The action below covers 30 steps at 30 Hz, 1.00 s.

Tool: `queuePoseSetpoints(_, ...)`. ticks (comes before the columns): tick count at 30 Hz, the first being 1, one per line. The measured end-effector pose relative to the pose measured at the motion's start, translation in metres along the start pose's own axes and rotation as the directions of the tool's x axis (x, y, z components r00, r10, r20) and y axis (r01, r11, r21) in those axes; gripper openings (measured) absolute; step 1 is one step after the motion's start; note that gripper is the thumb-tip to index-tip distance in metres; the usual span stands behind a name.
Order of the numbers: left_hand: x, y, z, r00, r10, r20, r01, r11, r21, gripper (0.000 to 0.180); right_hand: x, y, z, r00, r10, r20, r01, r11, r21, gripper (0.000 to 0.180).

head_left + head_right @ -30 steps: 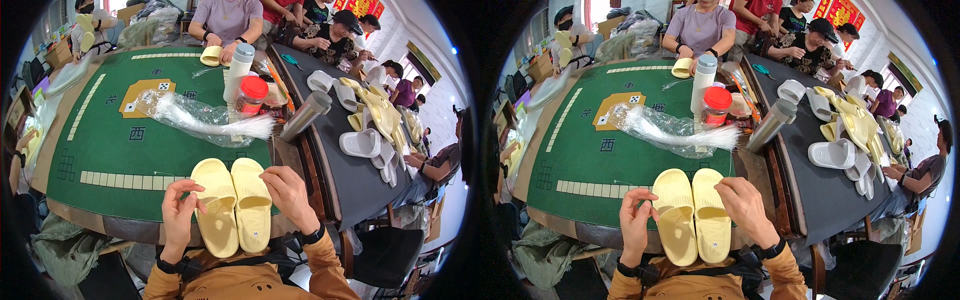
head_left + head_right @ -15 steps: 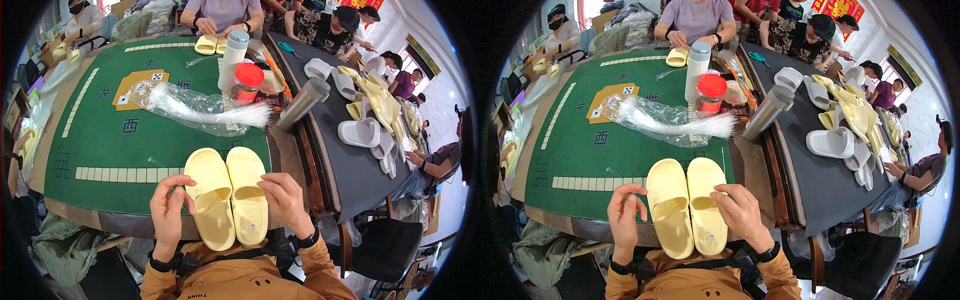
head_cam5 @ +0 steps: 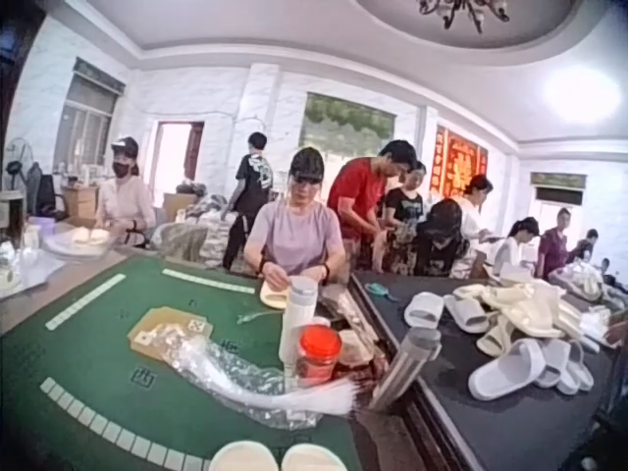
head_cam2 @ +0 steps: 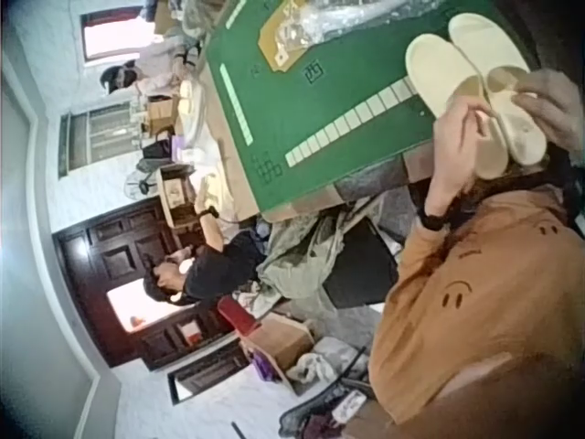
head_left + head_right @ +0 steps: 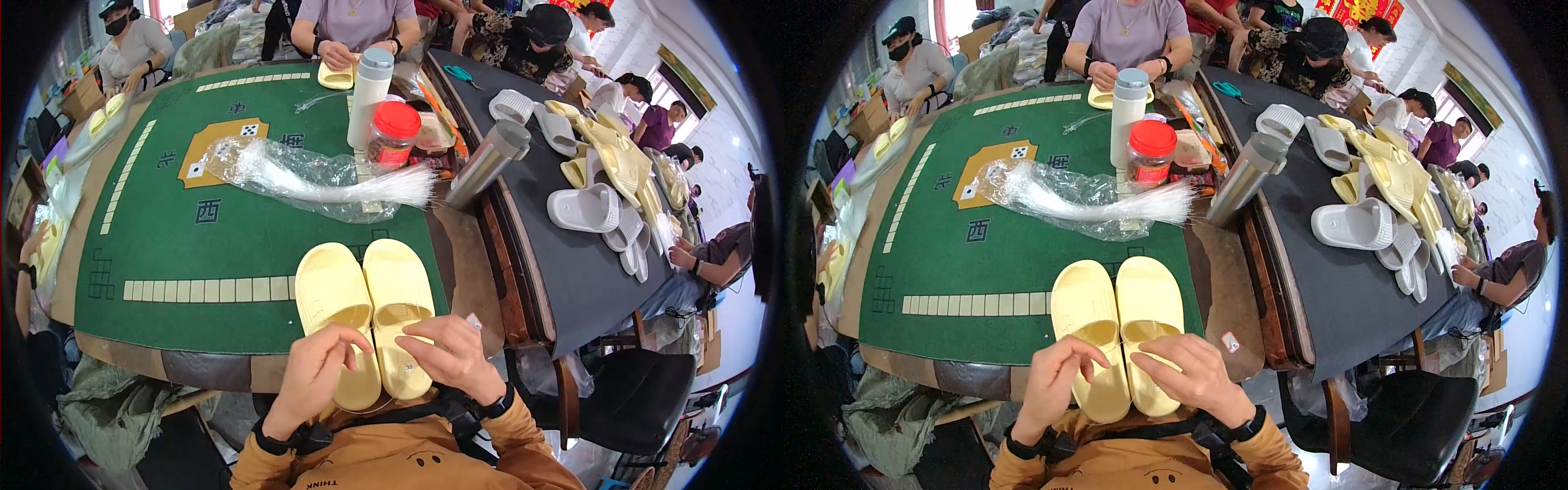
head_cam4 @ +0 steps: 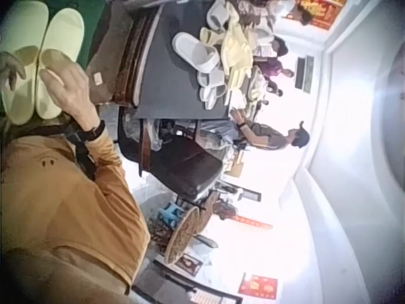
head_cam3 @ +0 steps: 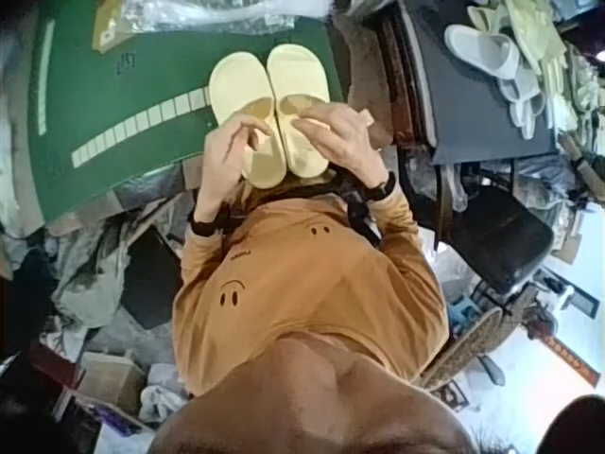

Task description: Thread and assemble components of rubber and foam slippers by hand.

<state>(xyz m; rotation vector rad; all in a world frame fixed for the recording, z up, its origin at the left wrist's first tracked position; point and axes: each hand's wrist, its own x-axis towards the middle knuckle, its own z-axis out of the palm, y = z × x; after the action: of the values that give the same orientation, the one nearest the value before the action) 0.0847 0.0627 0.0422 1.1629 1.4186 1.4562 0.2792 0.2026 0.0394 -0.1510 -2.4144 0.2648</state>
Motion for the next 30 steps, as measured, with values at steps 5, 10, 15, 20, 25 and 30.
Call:
queuePoseSetpoints(5, 0.0, 0.0, 0.009, 0.998, -0.053, 0.018, 0.052, 0.997, 0.049, 0.021, -0.002, -0.007, 0.003, 0.999, -0.05, -0.017, 0.05, 0.999, 0.017, 0.039)
queuePoseSetpoints(10, -0.006, -0.006, 0.009, 0.996, -0.04, 0.074, 0.025, 0.983, 0.183, 0.016, -0.006, -0.03, -0.002, 0.975, -0.192, 0.11, 0.19, 0.981, 0.021, 0.04)
queuePoseSetpoints(15, -0.018, -0.006, 0.008, 0.991, -0.025, 0.131, -0.028, 0.918, 0.394, 0.007, -0.017, -0.043, 0.005, 0.935, -0.272, 0.227, 0.27, 0.962, 0.042, 0.04)
queuePoseSetpoints(20, -0.028, -0.014, 0.005, 0.987, -0.061, 0.149, -0.025, 0.855, 0.517, 0.008, -0.026, -0.036, 0.007, 0.92, -0.28, 0.275, 0.271, 0.96, 0.07, 0.043)
queuePoseSetpoints(25, -0.025, -0.024, 0.006, 0.992, -0.079, 0.098, 0.011, 0.828, 0.56, 0.011, -0.028, -0.027, 0.008, 0.934, -0.177, 0.31, 0.171, 0.984, 0.046, 0.045)
queuePoseSetpoints(30, -0.016, -0.03, 0.006, 0.984, -0.137, 0.11, 0.062, 0.857, 0.512, 0.012, -0.028, -0.019, 0.013, 0.935, -0.142, 0.324, 0.151, 0.989, -0.003, 0.05)
